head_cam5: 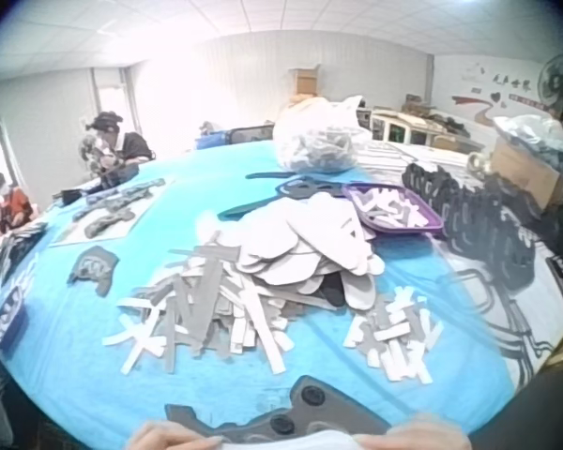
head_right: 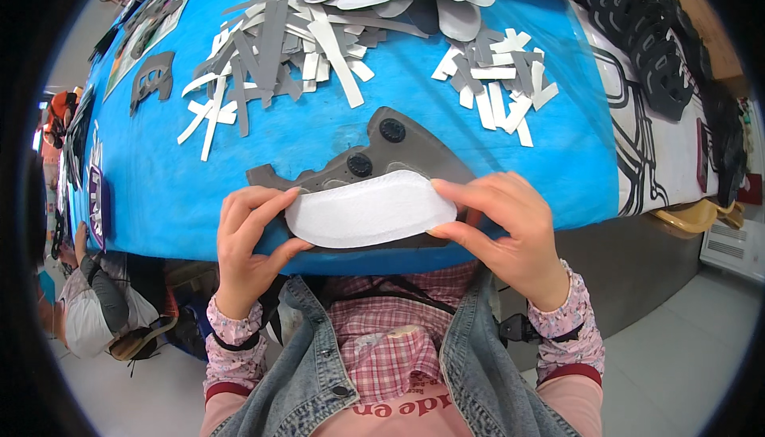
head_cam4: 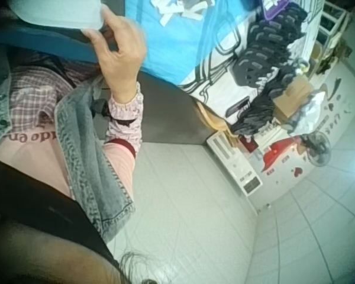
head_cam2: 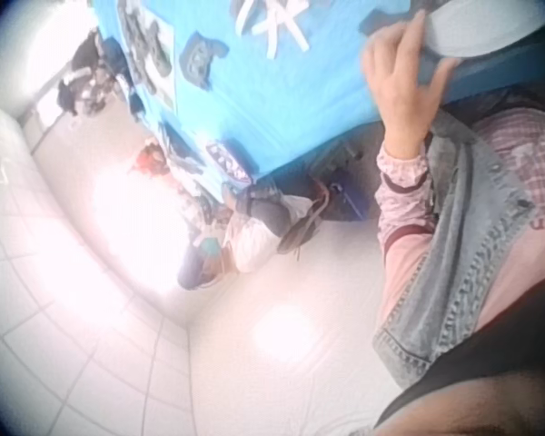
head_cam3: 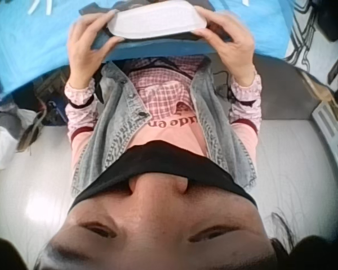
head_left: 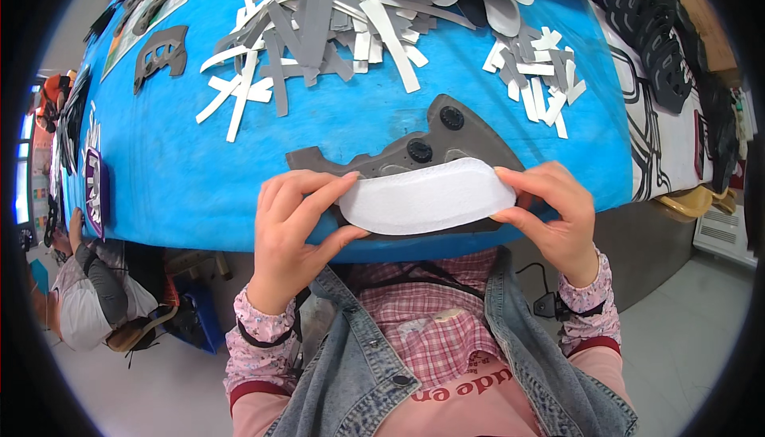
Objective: Manually aligning and stacking various pre-cut shoe components on a work table.
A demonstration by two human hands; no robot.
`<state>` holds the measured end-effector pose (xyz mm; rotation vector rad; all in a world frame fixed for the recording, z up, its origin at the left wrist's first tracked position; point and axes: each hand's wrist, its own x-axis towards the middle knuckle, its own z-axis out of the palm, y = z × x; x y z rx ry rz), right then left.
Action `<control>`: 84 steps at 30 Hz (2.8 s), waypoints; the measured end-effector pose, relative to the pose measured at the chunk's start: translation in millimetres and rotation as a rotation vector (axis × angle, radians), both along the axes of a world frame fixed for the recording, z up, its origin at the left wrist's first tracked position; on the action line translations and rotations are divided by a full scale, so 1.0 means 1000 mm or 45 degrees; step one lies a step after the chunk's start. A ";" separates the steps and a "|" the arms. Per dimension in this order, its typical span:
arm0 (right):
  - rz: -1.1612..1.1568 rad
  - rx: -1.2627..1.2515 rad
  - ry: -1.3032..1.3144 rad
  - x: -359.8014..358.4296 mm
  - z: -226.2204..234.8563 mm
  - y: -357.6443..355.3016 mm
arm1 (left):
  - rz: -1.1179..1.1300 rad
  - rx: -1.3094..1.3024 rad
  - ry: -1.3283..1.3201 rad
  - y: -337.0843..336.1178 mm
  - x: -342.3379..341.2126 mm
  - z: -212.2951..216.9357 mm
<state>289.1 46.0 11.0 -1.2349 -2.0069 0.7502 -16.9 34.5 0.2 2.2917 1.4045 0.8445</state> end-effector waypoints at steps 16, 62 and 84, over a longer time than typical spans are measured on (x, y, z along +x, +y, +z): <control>0.000 0.233 -0.057 -0.005 -0.015 -0.007 | -0.088 -0.046 -0.089 0.003 -0.012 0.000; 0.148 0.276 -0.088 -0.001 -0.014 0.020 | 0.154 0.027 -0.135 -0.026 0.008 -0.008; 0.120 0.408 -0.349 0.004 -0.009 -0.001 | 0.067 -0.048 -0.163 -0.012 -0.002 -0.004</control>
